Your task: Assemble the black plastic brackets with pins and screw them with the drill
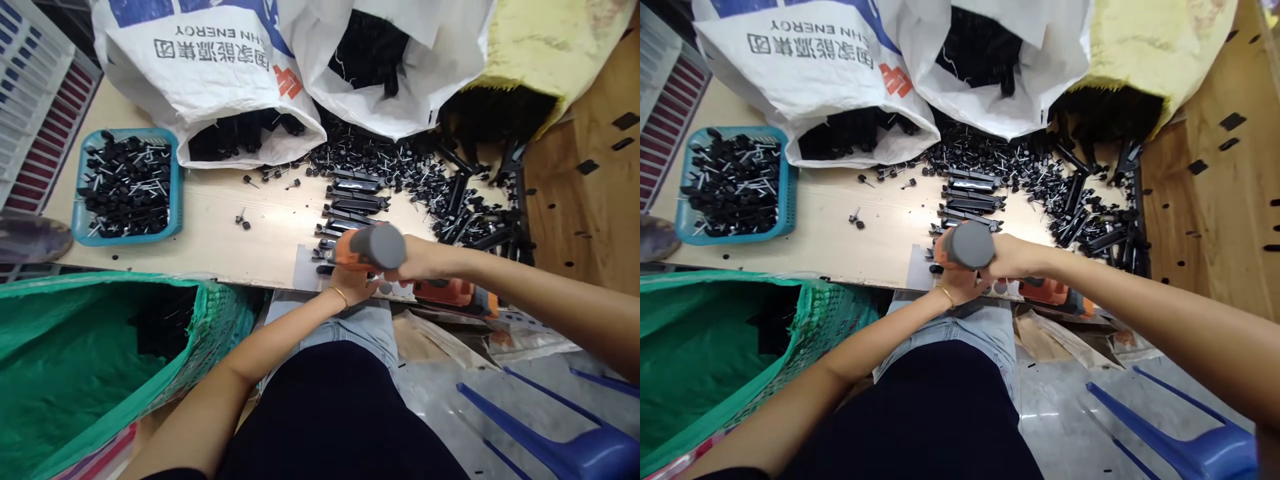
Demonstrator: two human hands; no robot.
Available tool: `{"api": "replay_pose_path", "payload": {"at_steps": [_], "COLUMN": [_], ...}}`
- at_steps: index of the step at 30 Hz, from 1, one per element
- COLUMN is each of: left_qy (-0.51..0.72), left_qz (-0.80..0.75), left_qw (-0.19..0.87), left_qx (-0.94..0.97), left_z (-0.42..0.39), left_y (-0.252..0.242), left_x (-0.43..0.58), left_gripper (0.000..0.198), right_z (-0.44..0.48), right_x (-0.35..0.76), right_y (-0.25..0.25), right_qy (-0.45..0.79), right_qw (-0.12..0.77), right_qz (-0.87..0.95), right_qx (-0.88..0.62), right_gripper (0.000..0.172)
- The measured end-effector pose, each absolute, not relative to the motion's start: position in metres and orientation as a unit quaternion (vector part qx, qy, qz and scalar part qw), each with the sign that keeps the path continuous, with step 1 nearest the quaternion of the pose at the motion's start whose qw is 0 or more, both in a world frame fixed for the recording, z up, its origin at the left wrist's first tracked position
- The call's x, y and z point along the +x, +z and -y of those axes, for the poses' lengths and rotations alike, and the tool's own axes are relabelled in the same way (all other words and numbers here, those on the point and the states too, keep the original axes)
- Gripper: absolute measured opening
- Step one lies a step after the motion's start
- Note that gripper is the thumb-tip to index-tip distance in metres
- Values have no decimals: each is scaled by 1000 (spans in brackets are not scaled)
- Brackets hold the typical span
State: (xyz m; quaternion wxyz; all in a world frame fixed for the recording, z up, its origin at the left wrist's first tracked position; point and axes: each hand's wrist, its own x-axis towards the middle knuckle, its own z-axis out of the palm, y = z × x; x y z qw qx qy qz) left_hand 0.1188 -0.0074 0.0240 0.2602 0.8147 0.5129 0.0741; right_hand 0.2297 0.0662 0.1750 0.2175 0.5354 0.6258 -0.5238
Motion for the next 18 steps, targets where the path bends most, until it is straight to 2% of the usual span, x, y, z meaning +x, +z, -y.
{"api": "replay_pose_path", "payload": {"at_steps": [4, 7, 11, 18], "left_qy": [79, 88, 49, 32], "left_qz": [-537, -589, -612, -595], "left_qw": [164, 125, 142, 150], "left_qx": [824, 793, 777, 789], "left_z": [-55, -119, -168, -169], "left_y": [44, 40, 18, 11], "left_x": [112, 123, 137, 135], "left_gripper": [60, 62, 64, 61], "right_z": [-106, -140, -172, -198], "right_x": [279, 302, 312, 309], "right_y": [186, 179, 158, 145], "right_qy": [-547, -515, -518, -509], "right_qw": [49, -14, -5, 71], "right_qz": [-543, -532, -527, -532], "right_qx": [635, 672, 674, 673], "right_gripper": [31, 30, 25, 21]}}
